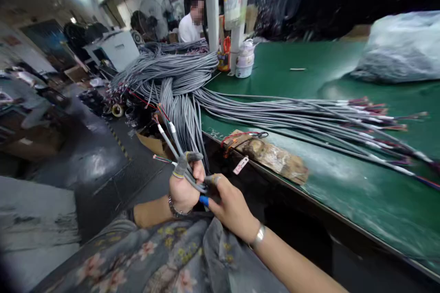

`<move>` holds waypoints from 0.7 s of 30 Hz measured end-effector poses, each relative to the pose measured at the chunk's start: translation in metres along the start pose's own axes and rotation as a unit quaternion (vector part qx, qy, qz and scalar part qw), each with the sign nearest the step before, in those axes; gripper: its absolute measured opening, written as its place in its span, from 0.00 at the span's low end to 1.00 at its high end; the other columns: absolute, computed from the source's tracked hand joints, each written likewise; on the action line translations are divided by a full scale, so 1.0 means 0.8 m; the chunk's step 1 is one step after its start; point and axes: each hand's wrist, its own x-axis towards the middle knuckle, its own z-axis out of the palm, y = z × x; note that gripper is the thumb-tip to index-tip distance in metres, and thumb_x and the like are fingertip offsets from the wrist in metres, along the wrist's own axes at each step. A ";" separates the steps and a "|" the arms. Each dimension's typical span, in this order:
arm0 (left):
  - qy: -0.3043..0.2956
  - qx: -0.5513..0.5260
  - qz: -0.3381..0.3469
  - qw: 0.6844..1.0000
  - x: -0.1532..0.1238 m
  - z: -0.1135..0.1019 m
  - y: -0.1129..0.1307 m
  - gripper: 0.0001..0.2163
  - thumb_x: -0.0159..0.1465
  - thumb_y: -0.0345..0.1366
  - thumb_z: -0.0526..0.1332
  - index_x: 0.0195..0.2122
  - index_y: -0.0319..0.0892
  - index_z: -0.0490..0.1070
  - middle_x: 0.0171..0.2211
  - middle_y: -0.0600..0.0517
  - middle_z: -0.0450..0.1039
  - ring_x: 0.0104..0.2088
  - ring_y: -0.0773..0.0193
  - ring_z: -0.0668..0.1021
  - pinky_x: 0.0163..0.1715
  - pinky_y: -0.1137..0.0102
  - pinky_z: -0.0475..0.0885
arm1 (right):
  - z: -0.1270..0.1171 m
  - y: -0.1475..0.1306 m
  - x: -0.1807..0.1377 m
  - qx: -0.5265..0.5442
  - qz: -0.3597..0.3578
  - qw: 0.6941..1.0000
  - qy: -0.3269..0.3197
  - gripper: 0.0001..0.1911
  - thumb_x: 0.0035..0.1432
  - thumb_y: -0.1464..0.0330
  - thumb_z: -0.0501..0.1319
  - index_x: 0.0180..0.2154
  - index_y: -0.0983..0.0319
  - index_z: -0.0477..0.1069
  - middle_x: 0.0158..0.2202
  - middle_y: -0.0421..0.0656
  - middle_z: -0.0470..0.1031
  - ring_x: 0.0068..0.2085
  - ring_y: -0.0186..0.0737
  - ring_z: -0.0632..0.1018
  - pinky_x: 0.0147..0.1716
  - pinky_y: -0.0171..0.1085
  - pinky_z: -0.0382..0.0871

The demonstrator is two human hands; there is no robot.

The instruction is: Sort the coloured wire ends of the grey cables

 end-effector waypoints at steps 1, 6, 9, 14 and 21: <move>0.003 0.000 -0.004 1.000 0.000 0.000 0.000 0.16 0.54 0.49 0.65 0.28 0.37 0.74 0.15 0.56 0.60 0.16 0.73 0.62 0.17 0.76 0.53 | 0.006 0.000 0.004 -0.022 0.001 1.000 0.001 0.12 0.51 0.74 0.56 0.40 0.60 0.63 0.34 0.43 0.73 0.32 0.40 0.76 0.31 0.35 0.70; 0.041 0.049 0.016 0.998 0.004 -0.007 -0.002 0.17 0.53 0.50 0.65 0.26 0.38 0.72 0.19 0.52 0.66 0.19 0.72 0.65 0.17 0.77 0.53 | 0.022 0.002 0.013 -0.072 -0.028 0.997 -0.015 0.11 0.51 0.77 0.54 0.36 0.60 0.66 0.34 0.45 0.75 0.33 0.41 0.76 0.31 0.35 0.69; 0.062 0.096 0.058 0.992 0.007 -0.022 -0.001 0.19 0.52 0.52 0.66 0.28 0.38 0.74 0.22 0.50 0.71 0.22 0.71 0.68 0.16 0.76 0.53 | 0.021 0.005 0.006 -0.068 -0.045 0.996 -0.030 0.12 0.52 0.78 0.52 0.36 0.60 0.68 0.33 0.46 0.76 0.32 0.40 0.76 0.30 0.35 0.68; 0.085 0.063 0.106 0.989 0.011 -0.056 0.023 0.22 0.48 0.55 0.68 0.32 0.39 0.75 0.26 0.52 0.73 0.18 0.74 0.66 0.13 0.76 0.51 | 0.009 0.016 -0.007 0.020 0.033 0.999 -0.037 0.11 0.62 0.69 0.50 0.31 0.59 0.70 0.26 0.43 0.73 0.26 0.38 0.73 0.27 0.34 0.66; -0.107 0.062 -0.162 0.979 0.007 -0.101 0.020 0.15 0.55 0.48 0.65 0.24 0.39 0.74 0.07 0.63 0.44 0.08 0.75 0.51 0.12 0.75 0.48 | 0.012 0.042 -0.029 0.193 0.111 0.972 -0.073 0.26 0.64 0.51 0.46 0.37 0.60 0.75 0.27 0.44 0.74 0.29 0.40 0.74 0.30 0.37 0.69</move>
